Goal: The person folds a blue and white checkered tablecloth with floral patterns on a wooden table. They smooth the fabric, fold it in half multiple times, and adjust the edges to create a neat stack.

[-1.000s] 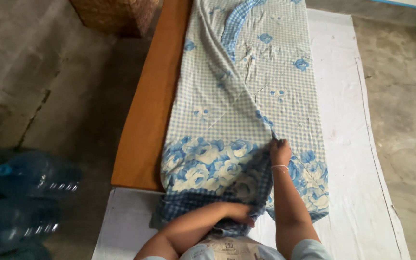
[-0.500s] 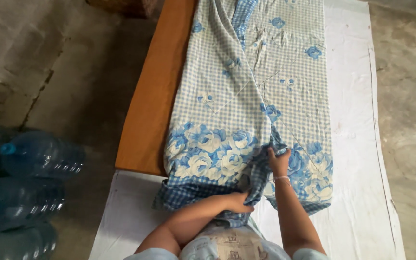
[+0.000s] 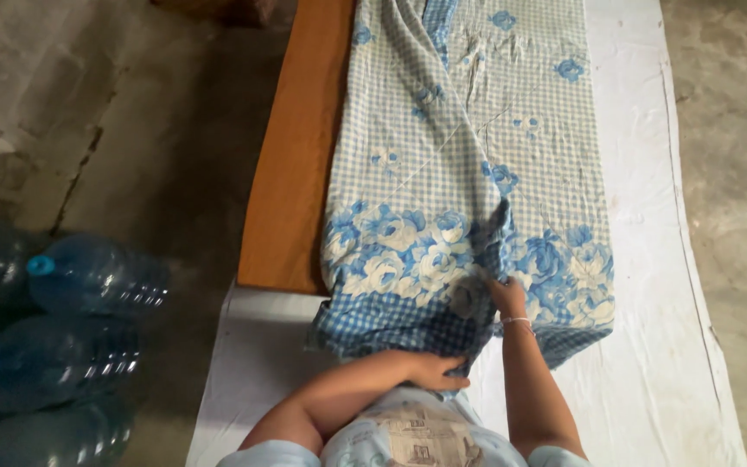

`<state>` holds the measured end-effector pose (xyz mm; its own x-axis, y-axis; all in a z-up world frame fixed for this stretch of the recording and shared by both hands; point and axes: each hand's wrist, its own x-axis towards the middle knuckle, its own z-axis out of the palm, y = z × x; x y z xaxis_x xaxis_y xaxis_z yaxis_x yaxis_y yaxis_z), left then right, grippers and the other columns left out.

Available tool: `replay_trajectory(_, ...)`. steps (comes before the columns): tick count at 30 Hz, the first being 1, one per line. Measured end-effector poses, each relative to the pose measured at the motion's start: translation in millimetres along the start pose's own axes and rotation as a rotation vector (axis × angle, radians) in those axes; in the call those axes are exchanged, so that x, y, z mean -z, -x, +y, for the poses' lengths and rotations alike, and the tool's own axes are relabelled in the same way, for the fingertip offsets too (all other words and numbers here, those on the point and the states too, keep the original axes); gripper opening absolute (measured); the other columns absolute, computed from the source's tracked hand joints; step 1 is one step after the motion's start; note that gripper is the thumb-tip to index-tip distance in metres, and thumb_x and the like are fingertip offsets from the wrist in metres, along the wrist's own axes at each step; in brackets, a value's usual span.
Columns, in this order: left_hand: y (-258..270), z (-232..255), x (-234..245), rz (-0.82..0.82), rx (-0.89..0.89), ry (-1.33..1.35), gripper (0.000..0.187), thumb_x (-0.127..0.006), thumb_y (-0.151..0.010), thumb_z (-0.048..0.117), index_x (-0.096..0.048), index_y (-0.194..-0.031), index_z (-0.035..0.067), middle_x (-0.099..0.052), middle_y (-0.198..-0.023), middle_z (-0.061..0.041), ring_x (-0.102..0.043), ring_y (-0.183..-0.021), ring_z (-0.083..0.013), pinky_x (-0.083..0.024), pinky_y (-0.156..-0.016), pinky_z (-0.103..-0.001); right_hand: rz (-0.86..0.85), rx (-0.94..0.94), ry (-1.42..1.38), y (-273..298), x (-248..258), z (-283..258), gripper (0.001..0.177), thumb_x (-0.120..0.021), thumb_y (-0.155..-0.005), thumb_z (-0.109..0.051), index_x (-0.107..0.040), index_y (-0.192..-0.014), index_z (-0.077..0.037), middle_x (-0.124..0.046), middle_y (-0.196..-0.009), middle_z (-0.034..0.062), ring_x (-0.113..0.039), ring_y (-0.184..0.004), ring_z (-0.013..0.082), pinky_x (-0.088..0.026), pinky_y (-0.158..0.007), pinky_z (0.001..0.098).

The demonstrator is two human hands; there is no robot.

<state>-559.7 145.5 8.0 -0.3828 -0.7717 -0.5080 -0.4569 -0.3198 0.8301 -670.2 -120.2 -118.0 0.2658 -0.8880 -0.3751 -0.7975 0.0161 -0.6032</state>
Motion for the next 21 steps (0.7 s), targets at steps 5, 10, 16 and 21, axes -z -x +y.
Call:
replay_trajectory(5,46,-21,6,0.012,0.120,0.069,0.088,-0.031,-0.097,0.074,-0.030,-0.162,0.014,-0.044,-0.155,-0.027,-0.040,-0.145,-0.0432,-0.030,-0.126,-0.051,0.056,-0.084,0.035,0,-13,31,0.061,-0.066,-0.088,-0.048,-0.067,-0.114,0.007,-0.069,-0.112,0.0344,-0.063,-0.115,0.0509,-0.049,-0.100,0.0599)
replay_trajectory(10,15,-169,-14,0.733,0.244,0.109,0.035,-0.061,-0.094,0.048,-0.063,-0.121,0.025,-0.075,-0.095,-0.003,-0.072,-0.100,-0.0236,-0.058,-0.084,-0.040,0.136,-0.031,-0.045,24,-26,36,0.057,-0.071,-0.086,-0.047,-0.065,-0.118,0.000,-0.071,-0.106,0.0274,-0.065,-0.112,0.0475,-0.049,-0.098,0.0576)
replay_trajectory(16,67,-199,21,1.432,0.376,0.123,0.041,-0.075,-0.085,0.042,-0.056,-0.113,0.019,-0.073,-0.098,-0.009,-0.072,-0.097,-0.0329,-0.061,-0.079,-0.047,0.151,0.007,-0.073,64,-27,20,0.058,-0.079,-0.083,-0.043,-0.059,-0.119,-0.002,-0.069,-0.107,0.0297,-0.064,-0.113,0.0502,-0.048,-0.098,0.0610)
replay_trajectory(21,76,-206,26,1.392,0.359,0.382,0.076,-0.080,-0.083,0.055,-0.049,-0.132,0.005,-0.068,-0.119,-0.023,-0.069,-0.110,-0.0401,-0.059,-0.093,-0.051,0.133,0.005,-0.108,77,-26,17,0.055,-0.079,-0.084,-0.042,-0.058,-0.115,-0.001,-0.068,-0.105,0.0306,-0.064,-0.111,0.0510,-0.049,-0.096,0.0596)
